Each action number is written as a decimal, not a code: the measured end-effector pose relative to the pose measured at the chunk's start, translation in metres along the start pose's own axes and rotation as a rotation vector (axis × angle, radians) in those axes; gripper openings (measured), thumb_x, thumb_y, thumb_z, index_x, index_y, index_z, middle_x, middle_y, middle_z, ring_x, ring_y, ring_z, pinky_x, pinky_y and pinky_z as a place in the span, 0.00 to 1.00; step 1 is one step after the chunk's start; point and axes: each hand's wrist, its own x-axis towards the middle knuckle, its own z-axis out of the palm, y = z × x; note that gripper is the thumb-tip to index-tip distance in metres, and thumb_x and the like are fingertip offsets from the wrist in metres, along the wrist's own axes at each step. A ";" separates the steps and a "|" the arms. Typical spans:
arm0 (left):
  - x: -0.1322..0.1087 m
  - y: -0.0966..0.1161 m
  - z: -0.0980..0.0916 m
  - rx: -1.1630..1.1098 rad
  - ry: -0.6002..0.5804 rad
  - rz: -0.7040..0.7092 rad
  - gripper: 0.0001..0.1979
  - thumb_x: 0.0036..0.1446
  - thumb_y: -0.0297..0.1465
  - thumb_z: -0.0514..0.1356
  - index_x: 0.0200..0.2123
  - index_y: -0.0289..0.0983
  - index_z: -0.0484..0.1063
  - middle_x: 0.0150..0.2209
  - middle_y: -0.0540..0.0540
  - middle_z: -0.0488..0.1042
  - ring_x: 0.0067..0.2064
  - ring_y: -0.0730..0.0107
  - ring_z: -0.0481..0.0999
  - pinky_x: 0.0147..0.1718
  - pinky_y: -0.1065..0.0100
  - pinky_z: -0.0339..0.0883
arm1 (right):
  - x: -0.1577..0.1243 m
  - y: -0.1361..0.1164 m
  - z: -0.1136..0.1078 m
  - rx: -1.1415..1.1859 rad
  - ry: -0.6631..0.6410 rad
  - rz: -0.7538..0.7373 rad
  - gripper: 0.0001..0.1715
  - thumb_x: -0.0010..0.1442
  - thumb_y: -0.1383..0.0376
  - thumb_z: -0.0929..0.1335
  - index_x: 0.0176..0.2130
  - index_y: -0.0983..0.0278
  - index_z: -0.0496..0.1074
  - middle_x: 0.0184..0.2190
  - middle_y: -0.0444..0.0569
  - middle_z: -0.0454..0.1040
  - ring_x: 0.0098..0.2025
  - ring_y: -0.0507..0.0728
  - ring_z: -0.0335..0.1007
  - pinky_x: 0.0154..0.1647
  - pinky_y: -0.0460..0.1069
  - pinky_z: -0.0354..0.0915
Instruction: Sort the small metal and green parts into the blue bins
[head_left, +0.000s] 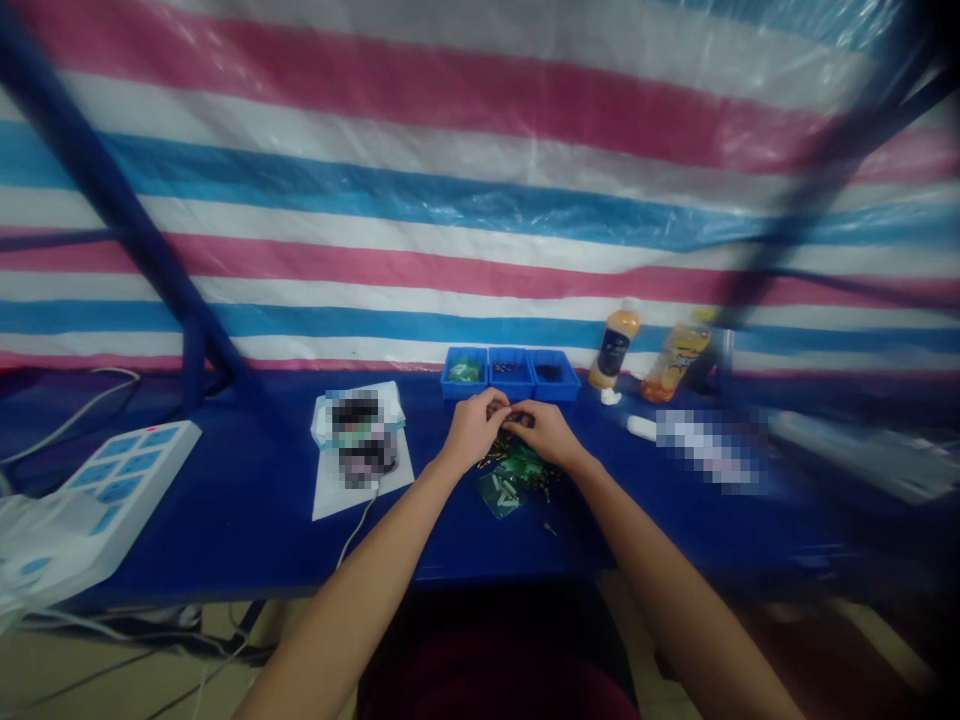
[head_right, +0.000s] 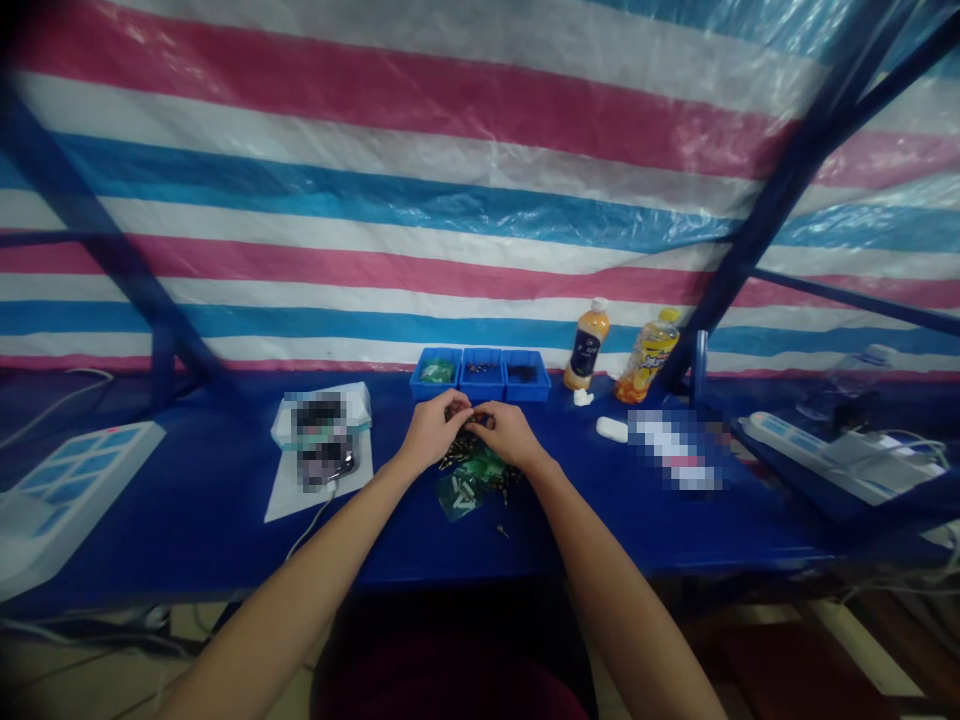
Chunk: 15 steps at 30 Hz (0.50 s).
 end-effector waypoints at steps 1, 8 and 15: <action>0.000 0.001 0.000 -0.001 0.002 0.005 0.05 0.60 0.32 0.59 0.39 0.39 0.74 0.35 0.49 0.78 0.37 0.68 0.76 0.40 0.69 0.66 | 0.000 -0.001 0.000 0.002 0.003 0.002 0.13 0.58 0.59 0.70 0.41 0.62 0.78 0.33 0.47 0.79 0.30 0.53 0.68 0.36 0.48 0.63; 0.000 0.004 0.001 0.037 0.002 0.015 0.06 0.60 0.32 0.59 0.39 0.39 0.74 0.35 0.48 0.78 0.38 0.67 0.75 0.40 0.68 0.66 | -0.003 -0.006 -0.004 0.035 0.023 -0.016 0.16 0.61 0.56 0.68 0.41 0.62 0.79 0.35 0.49 0.79 0.33 0.55 0.70 0.38 0.49 0.64; -0.002 0.007 0.002 0.031 0.035 0.083 0.08 0.62 0.34 0.58 0.41 0.38 0.74 0.37 0.47 0.77 0.39 0.67 0.75 0.42 0.67 0.66 | 0.000 0.004 -0.004 0.075 0.121 -0.006 0.12 0.60 0.58 0.68 0.38 0.61 0.80 0.37 0.50 0.77 0.36 0.56 0.71 0.42 0.50 0.66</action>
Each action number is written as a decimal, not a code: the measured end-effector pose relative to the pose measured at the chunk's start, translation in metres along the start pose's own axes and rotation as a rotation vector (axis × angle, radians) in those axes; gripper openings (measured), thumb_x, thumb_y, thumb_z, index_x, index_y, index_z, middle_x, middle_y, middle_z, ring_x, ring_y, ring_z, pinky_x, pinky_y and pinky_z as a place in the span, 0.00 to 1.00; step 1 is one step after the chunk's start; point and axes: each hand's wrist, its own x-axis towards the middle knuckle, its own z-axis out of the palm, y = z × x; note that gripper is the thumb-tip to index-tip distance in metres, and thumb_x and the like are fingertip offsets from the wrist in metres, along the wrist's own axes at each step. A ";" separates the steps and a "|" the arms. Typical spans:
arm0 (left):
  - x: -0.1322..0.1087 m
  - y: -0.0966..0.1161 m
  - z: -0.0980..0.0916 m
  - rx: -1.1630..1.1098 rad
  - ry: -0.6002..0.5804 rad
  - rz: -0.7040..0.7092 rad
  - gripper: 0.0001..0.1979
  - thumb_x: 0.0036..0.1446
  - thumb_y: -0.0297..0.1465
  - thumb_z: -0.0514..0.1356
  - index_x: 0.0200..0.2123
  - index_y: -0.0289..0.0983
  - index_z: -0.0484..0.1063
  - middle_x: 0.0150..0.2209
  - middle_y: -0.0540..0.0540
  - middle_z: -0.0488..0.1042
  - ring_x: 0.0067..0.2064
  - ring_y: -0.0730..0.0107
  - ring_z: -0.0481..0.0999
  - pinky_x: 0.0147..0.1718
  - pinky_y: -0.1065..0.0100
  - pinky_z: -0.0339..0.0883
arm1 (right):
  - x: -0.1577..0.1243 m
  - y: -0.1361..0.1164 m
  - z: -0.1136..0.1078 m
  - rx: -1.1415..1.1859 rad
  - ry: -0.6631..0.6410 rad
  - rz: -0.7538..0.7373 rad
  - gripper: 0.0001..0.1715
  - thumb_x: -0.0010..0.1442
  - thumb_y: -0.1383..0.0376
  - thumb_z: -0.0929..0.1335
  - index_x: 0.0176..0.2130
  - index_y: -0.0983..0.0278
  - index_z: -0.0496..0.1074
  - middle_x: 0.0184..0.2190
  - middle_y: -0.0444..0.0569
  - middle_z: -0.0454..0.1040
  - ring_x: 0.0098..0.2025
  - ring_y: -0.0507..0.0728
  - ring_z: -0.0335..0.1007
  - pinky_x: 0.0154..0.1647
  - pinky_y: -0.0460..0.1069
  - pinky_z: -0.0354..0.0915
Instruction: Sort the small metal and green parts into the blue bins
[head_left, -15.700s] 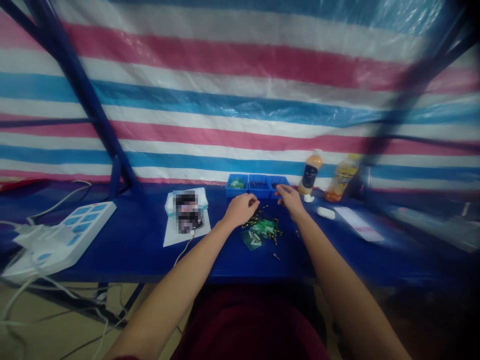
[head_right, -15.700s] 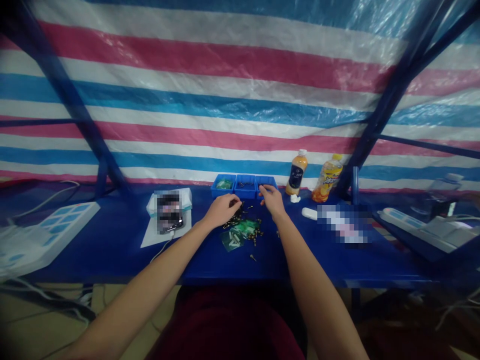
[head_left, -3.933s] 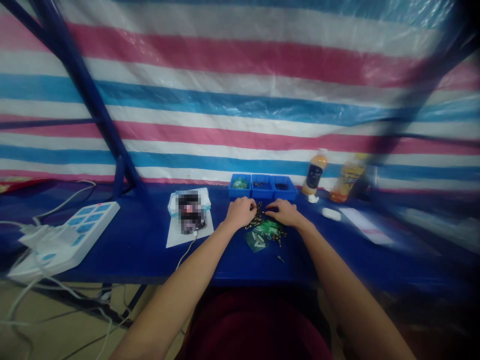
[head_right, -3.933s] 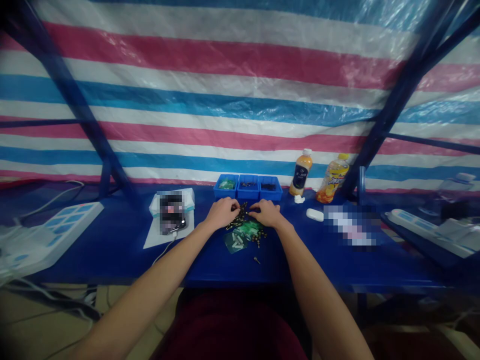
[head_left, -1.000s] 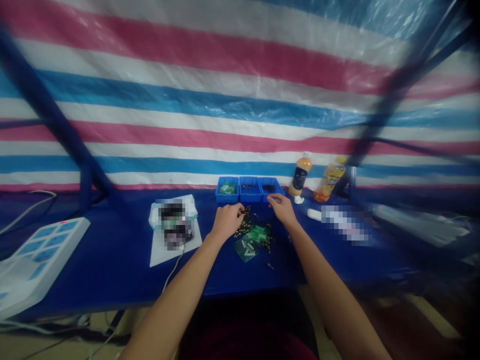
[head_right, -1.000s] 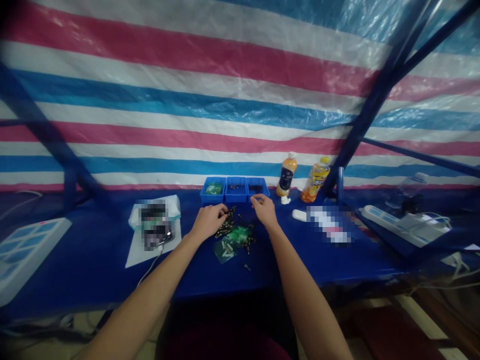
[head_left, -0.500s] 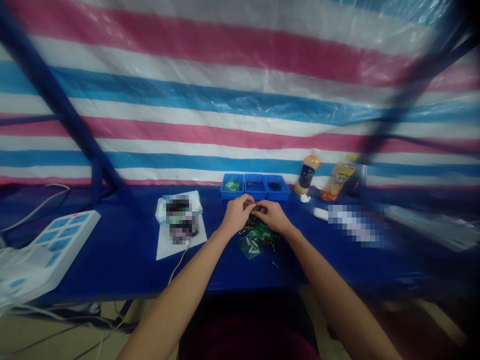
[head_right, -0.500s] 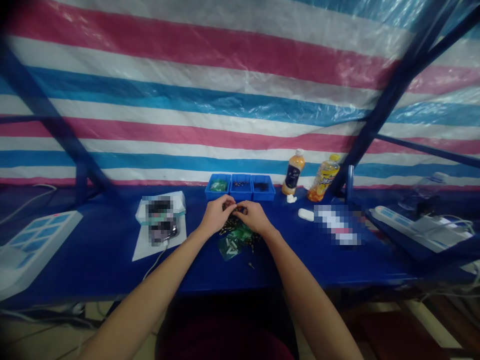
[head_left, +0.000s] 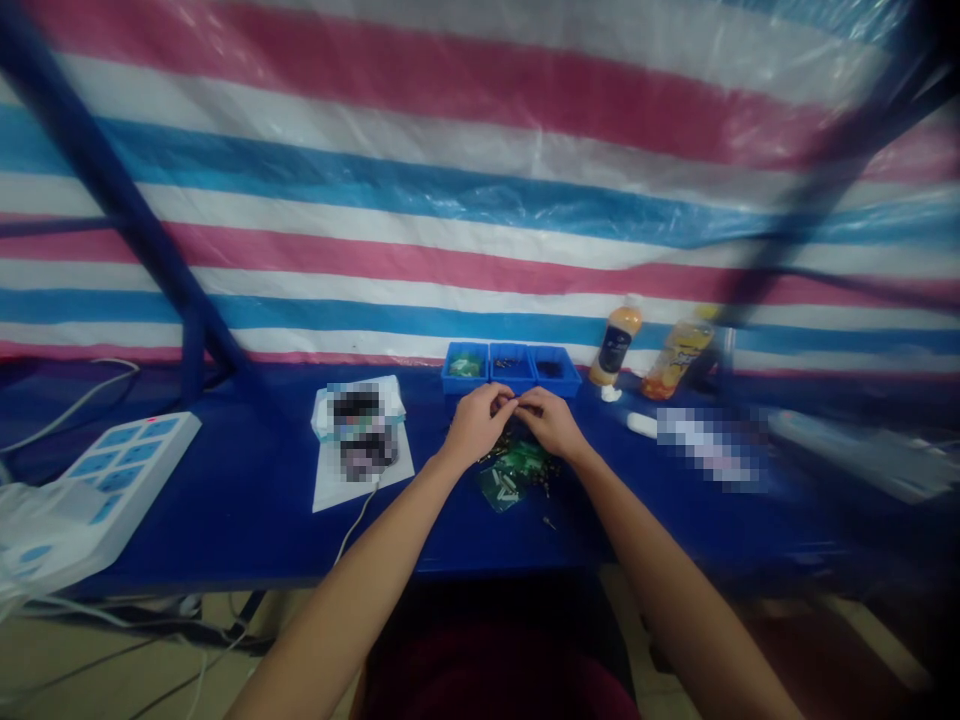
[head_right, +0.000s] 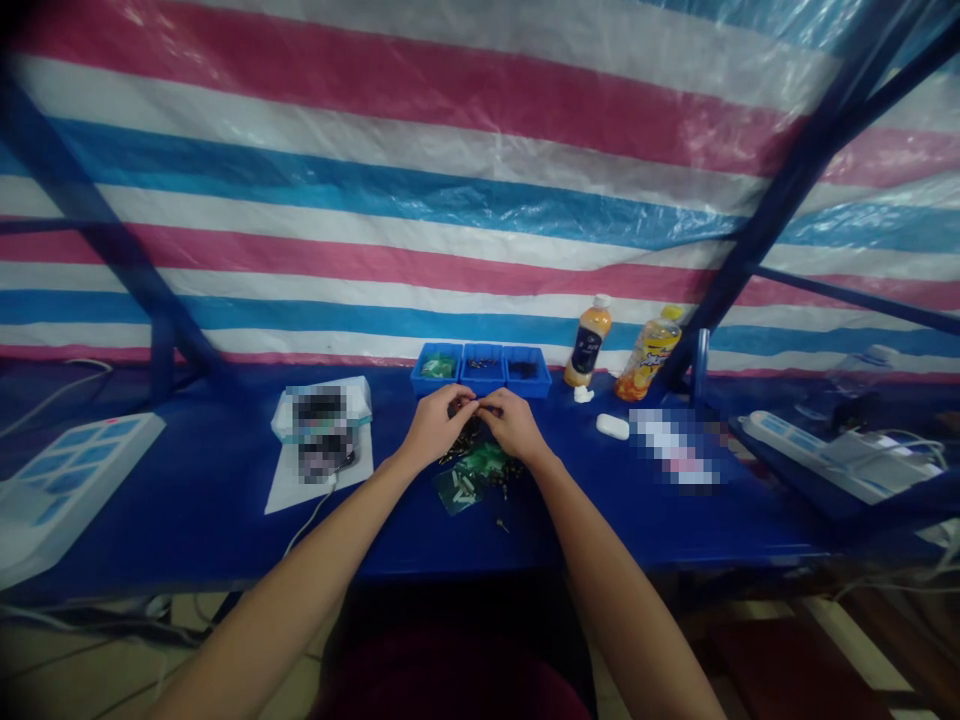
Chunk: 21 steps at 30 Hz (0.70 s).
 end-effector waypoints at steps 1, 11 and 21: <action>0.000 0.000 0.000 0.008 0.000 0.007 0.08 0.63 0.34 0.57 0.41 0.38 0.74 0.36 0.47 0.76 0.39 0.67 0.75 0.41 0.67 0.66 | 0.001 0.000 -0.001 0.019 0.019 0.038 0.13 0.59 0.58 0.69 0.38 0.61 0.80 0.36 0.50 0.78 0.35 0.56 0.71 0.41 0.51 0.66; -0.002 -0.002 -0.001 0.086 -0.062 -0.006 0.09 0.63 0.34 0.54 0.37 0.39 0.74 0.32 0.48 0.76 0.35 0.67 0.74 0.36 0.67 0.64 | 0.005 0.000 -0.009 0.340 0.099 0.312 0.27 0.55 0.44 0.69 0.25 0.64 0.74 0.20 0.48 0.74 0.24 0.54 0.70 0.30 0.49 0.67; -0.003 -0.005 0.000 0.074 -0.099 -0.012 0.09 0.62 0.33 0.55 0.38 0.40 0.75 0.33 0.48 0.77 0.34 0.67 0.74 0.35 0.67 0.64 | 0.010 0.018 -0.006 0.546 0.143 0.377 0.26 0.54 0.46 0.70 0.42 0.64 0.74 0.30 0.47 0.77 0.23 0.51 0.67 0.26 0.46 0.61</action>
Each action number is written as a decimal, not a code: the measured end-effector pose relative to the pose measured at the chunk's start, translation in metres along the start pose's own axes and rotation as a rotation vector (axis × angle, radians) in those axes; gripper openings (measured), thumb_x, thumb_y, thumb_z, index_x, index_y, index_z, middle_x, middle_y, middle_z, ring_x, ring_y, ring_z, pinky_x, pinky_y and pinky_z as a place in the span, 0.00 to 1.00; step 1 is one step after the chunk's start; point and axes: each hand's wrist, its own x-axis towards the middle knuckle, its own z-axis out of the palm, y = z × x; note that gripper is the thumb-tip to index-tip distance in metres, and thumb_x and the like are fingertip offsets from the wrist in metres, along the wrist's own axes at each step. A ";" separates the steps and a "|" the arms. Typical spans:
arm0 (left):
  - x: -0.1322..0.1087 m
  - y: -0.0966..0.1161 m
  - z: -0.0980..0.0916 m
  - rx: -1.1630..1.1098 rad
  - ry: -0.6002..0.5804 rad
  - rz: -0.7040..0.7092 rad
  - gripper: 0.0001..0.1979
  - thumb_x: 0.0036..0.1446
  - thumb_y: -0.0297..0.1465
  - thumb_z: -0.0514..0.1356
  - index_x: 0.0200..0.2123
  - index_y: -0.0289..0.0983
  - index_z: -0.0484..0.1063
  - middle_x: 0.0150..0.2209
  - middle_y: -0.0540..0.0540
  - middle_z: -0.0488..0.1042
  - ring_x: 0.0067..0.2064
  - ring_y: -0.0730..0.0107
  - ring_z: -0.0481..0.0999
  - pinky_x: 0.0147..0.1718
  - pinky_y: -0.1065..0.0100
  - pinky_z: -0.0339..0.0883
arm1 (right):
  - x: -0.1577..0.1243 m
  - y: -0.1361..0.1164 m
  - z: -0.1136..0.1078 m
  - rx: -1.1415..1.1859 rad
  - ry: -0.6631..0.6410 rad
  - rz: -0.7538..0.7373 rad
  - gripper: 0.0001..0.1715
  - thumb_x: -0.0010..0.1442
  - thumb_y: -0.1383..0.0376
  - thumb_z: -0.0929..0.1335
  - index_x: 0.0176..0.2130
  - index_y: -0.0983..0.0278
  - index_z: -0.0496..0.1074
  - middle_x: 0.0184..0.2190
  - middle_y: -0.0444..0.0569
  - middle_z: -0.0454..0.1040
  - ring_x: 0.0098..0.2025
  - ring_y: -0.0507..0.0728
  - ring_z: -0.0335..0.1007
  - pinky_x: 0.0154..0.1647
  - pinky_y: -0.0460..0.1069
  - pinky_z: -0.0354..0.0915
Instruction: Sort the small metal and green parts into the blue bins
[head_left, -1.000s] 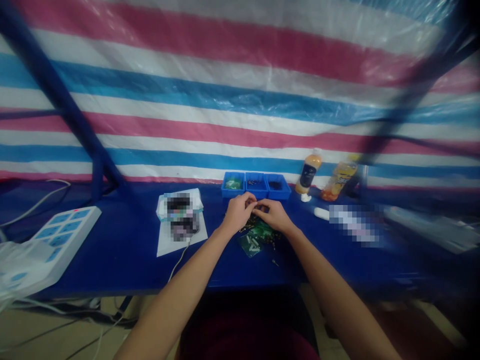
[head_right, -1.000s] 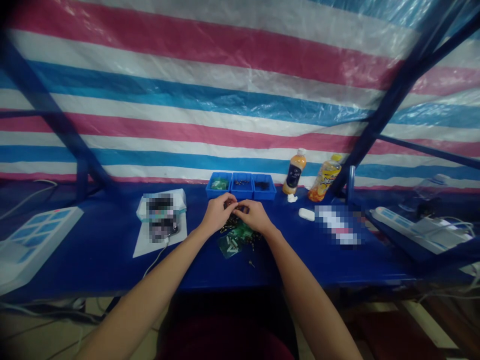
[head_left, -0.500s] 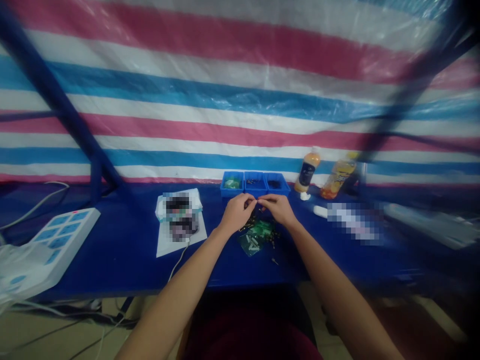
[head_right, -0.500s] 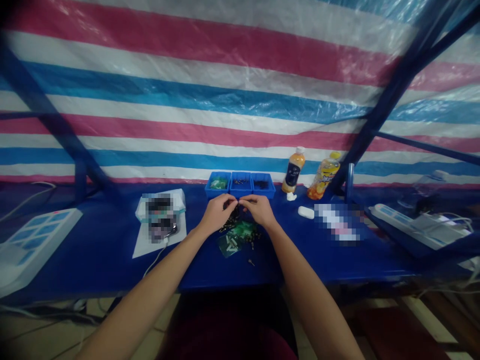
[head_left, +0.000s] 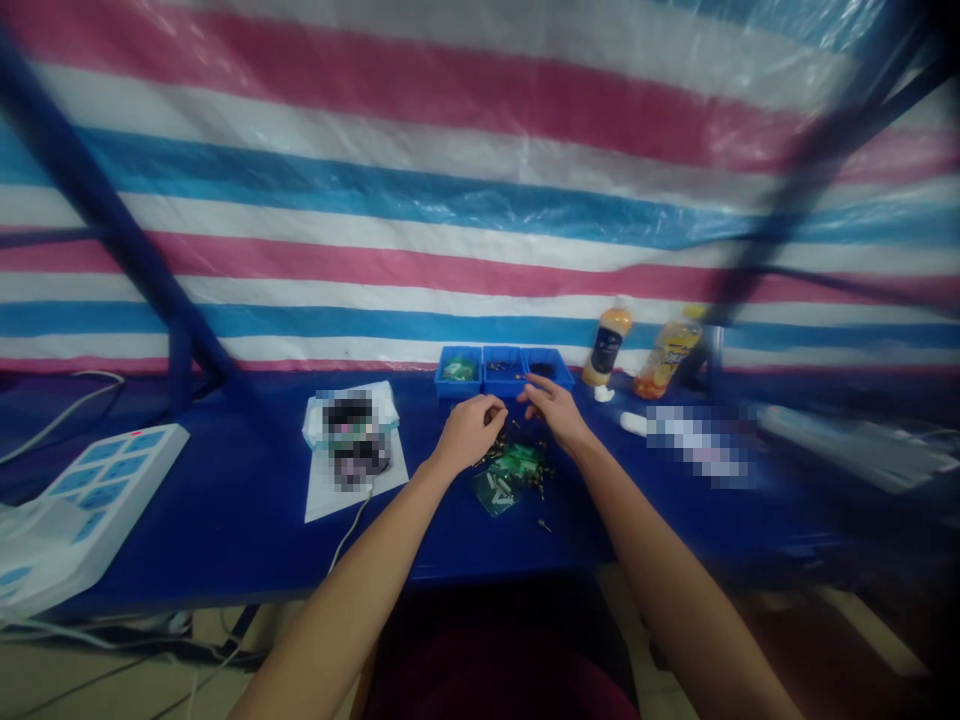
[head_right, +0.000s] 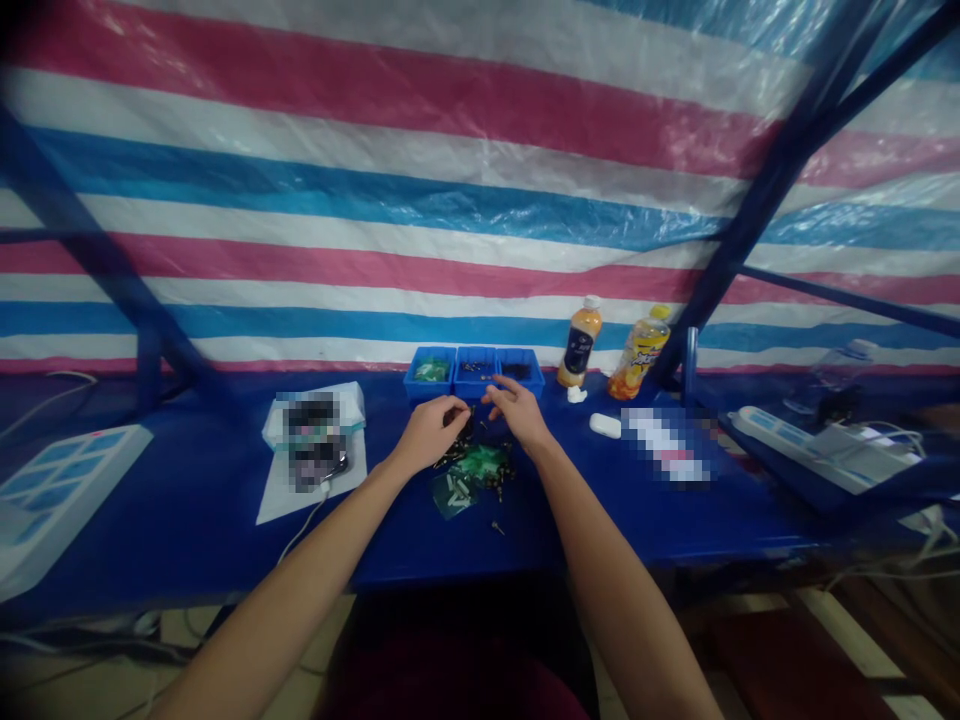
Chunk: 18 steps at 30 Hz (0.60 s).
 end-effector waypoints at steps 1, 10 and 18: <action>0.000 0.000 0.001 0.003 -0.005 -0.001 0.09 0.62 0.33 0.55 0.38 0.40 0.75 0.33 0.48 0.77 0.34 0.67 0.74 0.35 0.67 0.65 | 0.001 -0.002 -0.002 0.018 0.003 -0.025 0.30 0.55 0.47 0.70 0.50 0.63 0.72 0.34 0.48 0.78 0.25 0.51 0.68 0.27 0.46 0.62; 0.000 -0.009 -0.001 0.178 0.052 -0.094 0.08 0.61 0.34 0.56 0.37 0.40 0.75 0.36 0.46 0.77 0.40 0.62 0.75 0.39 0.64 0.65 | -0.004 0.002 -0.019 -0.829 -0.086 -0.130 0.18 0.57 0.53 0.69 0.43 0.59 0.80 0.38 0.50 0.79 0.42 0.61 0.71 0.45 0.54 0.63; 0.001 -0.008 -0.003 0.158 0.035 -0.160 0.07 0.61 0.34 0.57 0.37 0.41 0.75 0.36 0.47 0.78 0.38 0.64 0.76 0.37 0.66 0.65 | -0.009 -0.007 -0.015 -1.099 -0.166 -0.062 0.16 0.61 0.50 0.66 0.42 0.49 0.80 0.45 0.48 0.77 0.51 0.66 0.66 0.49 0.60 0.58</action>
